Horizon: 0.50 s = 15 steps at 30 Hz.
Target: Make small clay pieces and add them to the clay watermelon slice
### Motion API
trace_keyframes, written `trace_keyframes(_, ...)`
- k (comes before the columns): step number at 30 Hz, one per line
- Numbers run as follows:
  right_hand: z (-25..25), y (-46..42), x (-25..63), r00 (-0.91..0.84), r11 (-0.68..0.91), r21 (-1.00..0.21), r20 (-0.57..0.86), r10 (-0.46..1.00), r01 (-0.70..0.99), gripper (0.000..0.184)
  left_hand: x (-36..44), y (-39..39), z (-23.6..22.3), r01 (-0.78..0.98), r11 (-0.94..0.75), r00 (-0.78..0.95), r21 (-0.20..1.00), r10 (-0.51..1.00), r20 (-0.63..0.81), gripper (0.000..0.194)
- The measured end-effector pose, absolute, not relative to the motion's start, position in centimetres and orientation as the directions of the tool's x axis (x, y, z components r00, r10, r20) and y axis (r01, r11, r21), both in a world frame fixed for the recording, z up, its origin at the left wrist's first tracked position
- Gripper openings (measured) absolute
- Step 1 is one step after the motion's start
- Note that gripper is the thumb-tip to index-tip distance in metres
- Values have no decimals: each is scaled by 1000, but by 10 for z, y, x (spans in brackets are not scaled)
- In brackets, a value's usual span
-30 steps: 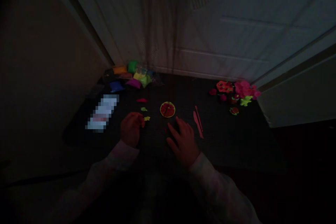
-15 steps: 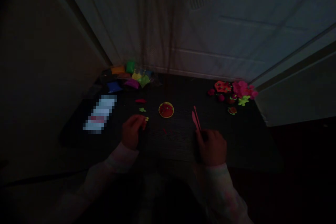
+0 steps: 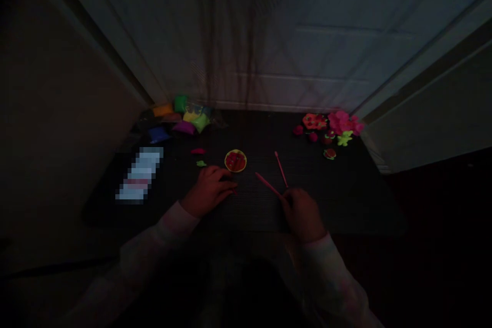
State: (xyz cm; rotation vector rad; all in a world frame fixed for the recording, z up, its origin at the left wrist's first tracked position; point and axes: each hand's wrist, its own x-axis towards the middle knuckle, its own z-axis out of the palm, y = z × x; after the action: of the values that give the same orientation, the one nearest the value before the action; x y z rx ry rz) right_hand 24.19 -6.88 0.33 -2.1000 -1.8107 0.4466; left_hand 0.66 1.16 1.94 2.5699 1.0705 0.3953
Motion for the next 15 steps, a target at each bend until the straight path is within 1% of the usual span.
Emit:
trace_keyframes(2,7,-70,236,169,-169,-512,-47,984,842,20,7,16,21,618,-679,704,396,702,106,14)
trace_keyframes(4,16,-72,230,223,-248,-630,-121,967,736,19,8,19,20,606,-691,717,394,689,106,9)
trace_keyframes(5,22,-73,228,229,-282,-703,-172,958,653,19,8,19,19,601,-696,721,393,684,111,8)
trace_keyframes(7,38,-77,223,190,-318,-857,-261,947,406,26,8,19,17,590,-705,725,393,677,126,8)
trace_keyframes(8,47,-80,220,163,-329,-900,-293,942,285,30,8,19,16,584,-709,727,394,673,134,9)
trace_keyframes(9,57,-83,218,132,-337,-921,-315,940,195,29,7,19,15,578,-714,729,396,669,143,11)
trace_keyframes(11,75,-90,215,80,-363,-928,-357,931,83,26,5,16,14,572,-718,727,397,668,160,13)
trace_keyframes(13,90,-97,212,51,-380,-925,-379,924,19,23,4,13,14,576,-714,715,398,676,177,14)
trace_keyframes(15,99,-101,210,8,-357,-934,-357,934,2,21,3,9,14,580,-705,702,409,687,190,13)
